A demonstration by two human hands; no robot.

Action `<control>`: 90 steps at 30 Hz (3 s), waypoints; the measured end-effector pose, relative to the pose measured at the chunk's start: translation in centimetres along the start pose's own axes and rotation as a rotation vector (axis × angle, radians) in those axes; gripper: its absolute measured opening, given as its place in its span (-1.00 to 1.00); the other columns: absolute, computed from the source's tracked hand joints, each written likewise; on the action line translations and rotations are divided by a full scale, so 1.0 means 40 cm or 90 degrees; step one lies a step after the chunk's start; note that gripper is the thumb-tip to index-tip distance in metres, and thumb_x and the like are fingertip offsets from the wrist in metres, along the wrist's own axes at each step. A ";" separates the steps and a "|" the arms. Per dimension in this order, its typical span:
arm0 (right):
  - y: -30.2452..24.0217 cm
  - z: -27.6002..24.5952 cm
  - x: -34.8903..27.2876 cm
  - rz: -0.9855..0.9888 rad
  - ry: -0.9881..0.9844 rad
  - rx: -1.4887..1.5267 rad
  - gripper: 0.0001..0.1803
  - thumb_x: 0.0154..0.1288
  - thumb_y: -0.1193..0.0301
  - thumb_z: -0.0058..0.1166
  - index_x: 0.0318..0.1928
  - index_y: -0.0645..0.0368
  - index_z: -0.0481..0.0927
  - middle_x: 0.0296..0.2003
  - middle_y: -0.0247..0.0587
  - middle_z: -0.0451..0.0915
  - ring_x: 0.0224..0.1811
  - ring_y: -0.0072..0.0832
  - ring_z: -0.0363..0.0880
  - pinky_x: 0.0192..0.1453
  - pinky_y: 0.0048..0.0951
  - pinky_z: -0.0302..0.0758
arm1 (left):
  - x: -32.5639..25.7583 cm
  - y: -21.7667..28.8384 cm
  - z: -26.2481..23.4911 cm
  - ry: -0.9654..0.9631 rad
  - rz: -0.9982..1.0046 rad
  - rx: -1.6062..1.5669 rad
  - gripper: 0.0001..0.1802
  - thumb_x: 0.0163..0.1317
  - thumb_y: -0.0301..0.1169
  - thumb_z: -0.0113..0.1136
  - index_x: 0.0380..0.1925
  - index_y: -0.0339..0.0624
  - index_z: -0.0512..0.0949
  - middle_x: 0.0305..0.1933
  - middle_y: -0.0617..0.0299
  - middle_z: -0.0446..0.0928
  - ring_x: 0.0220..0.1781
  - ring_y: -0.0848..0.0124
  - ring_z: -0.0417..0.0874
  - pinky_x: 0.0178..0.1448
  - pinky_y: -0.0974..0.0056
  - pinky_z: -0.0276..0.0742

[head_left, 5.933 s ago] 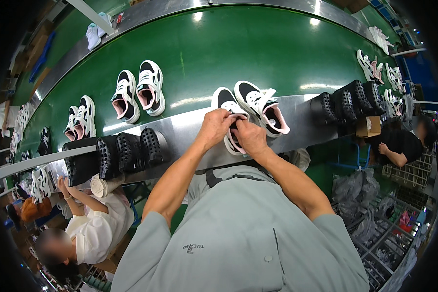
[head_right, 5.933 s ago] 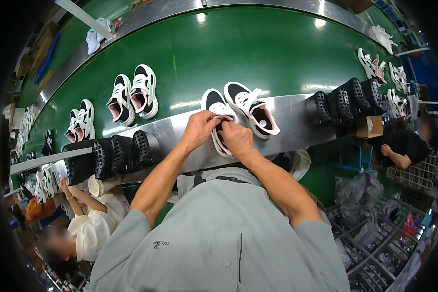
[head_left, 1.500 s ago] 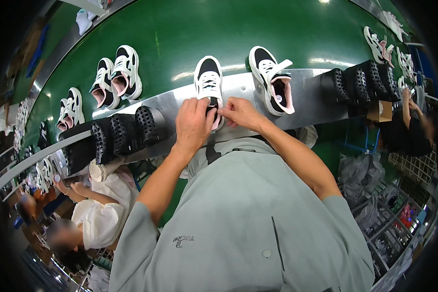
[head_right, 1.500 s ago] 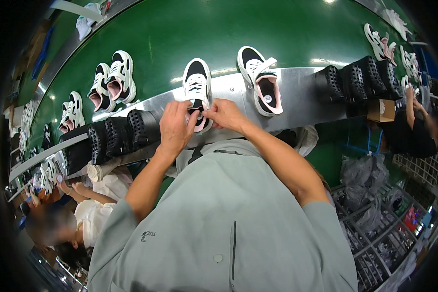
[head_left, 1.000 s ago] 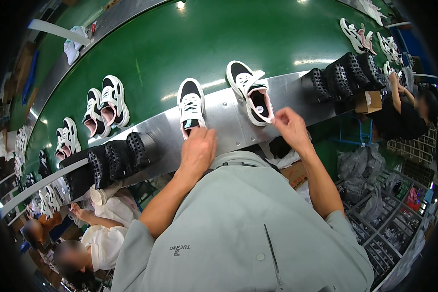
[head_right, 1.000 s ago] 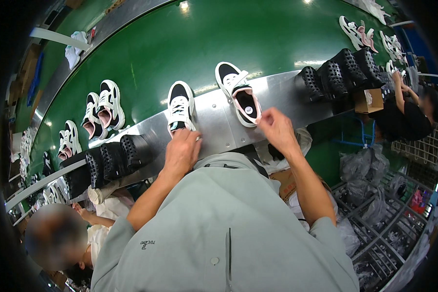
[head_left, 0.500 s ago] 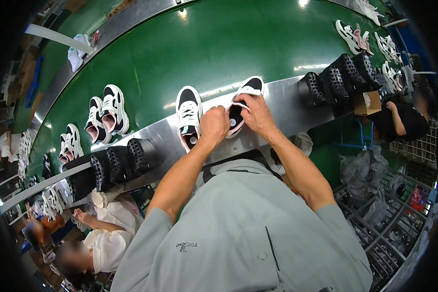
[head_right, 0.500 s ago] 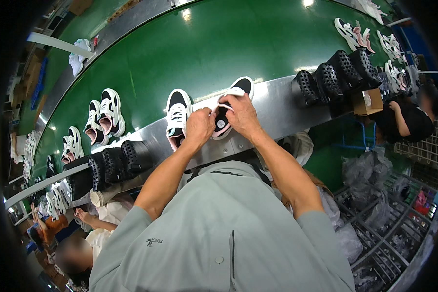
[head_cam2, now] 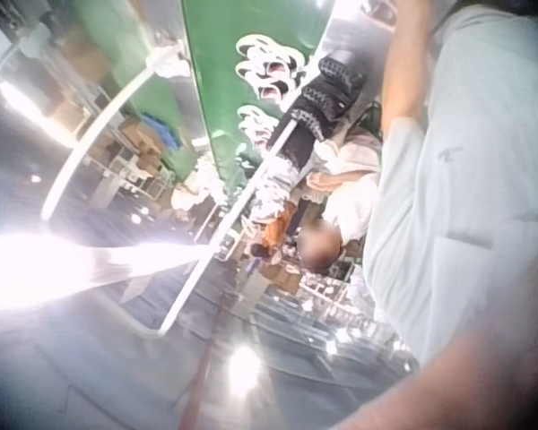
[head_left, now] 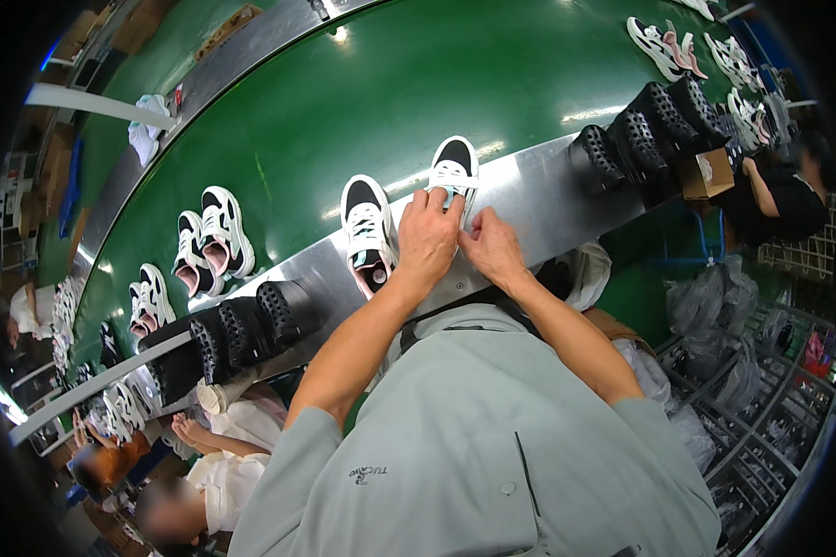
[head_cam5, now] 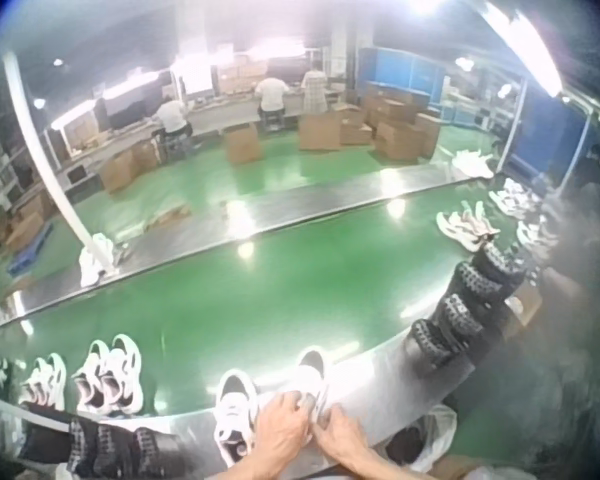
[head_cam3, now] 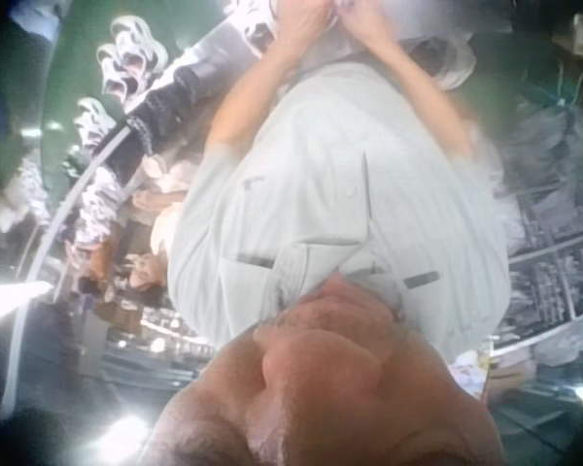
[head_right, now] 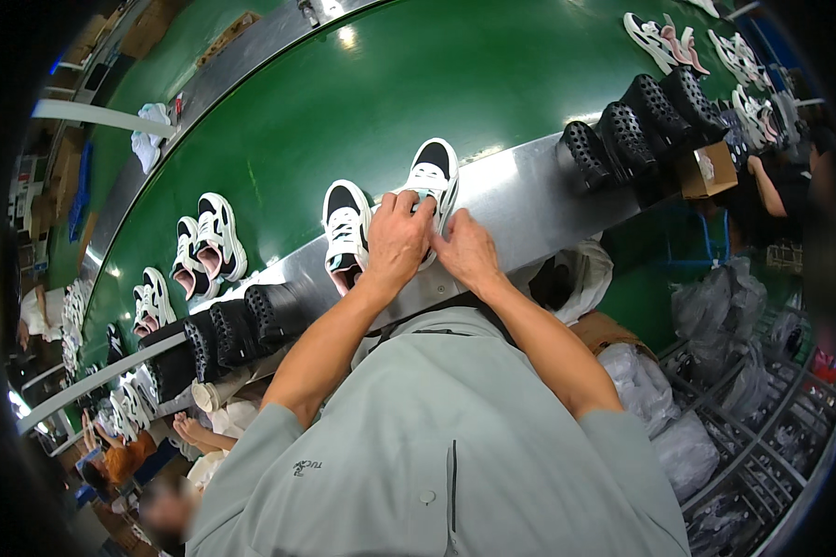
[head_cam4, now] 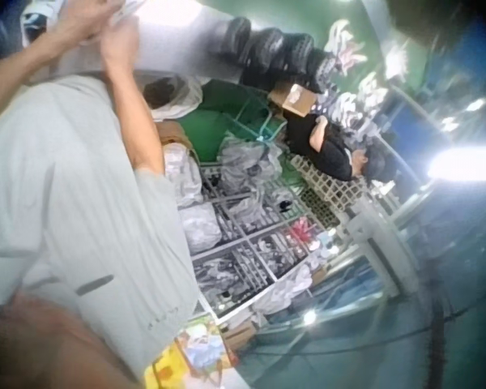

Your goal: The person reaches into a white bag to retrieve shoe components, places them on a metal surface, and proceeds to pick up various pairs of sneakers from a conveyor belt. The person handles each shoe, turning it over and checking different parts before placing them back onto the moving belt or a nearby stack.

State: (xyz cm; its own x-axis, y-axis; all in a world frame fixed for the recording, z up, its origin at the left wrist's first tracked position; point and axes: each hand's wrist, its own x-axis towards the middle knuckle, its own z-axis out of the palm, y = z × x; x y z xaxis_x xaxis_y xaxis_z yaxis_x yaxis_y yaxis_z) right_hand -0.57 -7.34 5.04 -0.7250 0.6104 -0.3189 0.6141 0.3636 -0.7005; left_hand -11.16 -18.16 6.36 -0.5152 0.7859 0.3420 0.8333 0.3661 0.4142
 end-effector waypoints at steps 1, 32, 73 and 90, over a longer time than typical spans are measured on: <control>0.004 0.018 0.010 0.051 -0.068 0.003 -0.61 0.27 0.18 0.25 -0.22 0.30 0.52 -0.35 0.19 0.65 -0.24 0.09 0.68 -0.10 -0.01 0.56 | -0.002 -0.014 0.012 -0.030 0.040 0.016 -0.68 0.04 -0.51 0.31 -0.12 -0.17 0.63 -0.25 0.11 0.50 -0.14 0.10 0.53 -0.07 0.09 0.52; 0.007 -0.034 0.064 0.236 -0.160 0.542 -0.78 0.33 0.32 0.23 -0.30 0.24 0.57 -0.44 -0.29 0.56 -0.50 -0.57 0.52 -0.57 -0.49 0.38 | -0.120 0.005 0.033 -0.008 -0.439 -0.127 -0.65 0.23 -0.20 0.29 -0.46 -0.34 0.68 -0.47 -0.15 0.63 -0.40 -0.08 0.64 -0.19 -0.06 0.50; 0.141 0.015 0.026 0.042 -0.076 0.162 -0.77 0.24 0.36 0.24 -0.25 0.30 0.58 -0.48 -0.08 0.62 -0.37 -0.19 0.63 -0.17 -0.21 0.56 | -0.113 0.037 0.010 -0.060 -0.410 -0.239 -0.80 0.23 -0.40 0.35 -0.22 -0.31 0.69 -0.25 -0.02 0.66 -0.27 0.14 0.69 -0.12 0.13 0.58; 0.049 0.025 0.011 -0.162 -0.047 -0.121 -0.74 0.32 0.34 0.10 -0.21 0.35 0.51 -0.28 0.27 0.61 -0.26 0.23 0.64 -0.15 0.16 0.55 | -0.163 0.064 -0.132 -0.042 -0.242 -0.090 -0.75 0.20 -0.52 0.31 -0.10 -0.27 0.60 -0.19 -0.07 0.60 -0.13 -0.03 0.65 -0.05 0.03 0.58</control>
State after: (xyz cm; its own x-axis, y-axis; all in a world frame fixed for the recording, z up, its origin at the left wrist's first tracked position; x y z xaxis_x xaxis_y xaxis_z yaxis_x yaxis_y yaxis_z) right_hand -0.02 -7.07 2.89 -0.8792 0.4330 -0.1988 0.4523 0.6273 -0.6340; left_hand -6.73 -24.96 9.65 -0.7632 0.6399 0.0898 0.5481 0.5674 0.6146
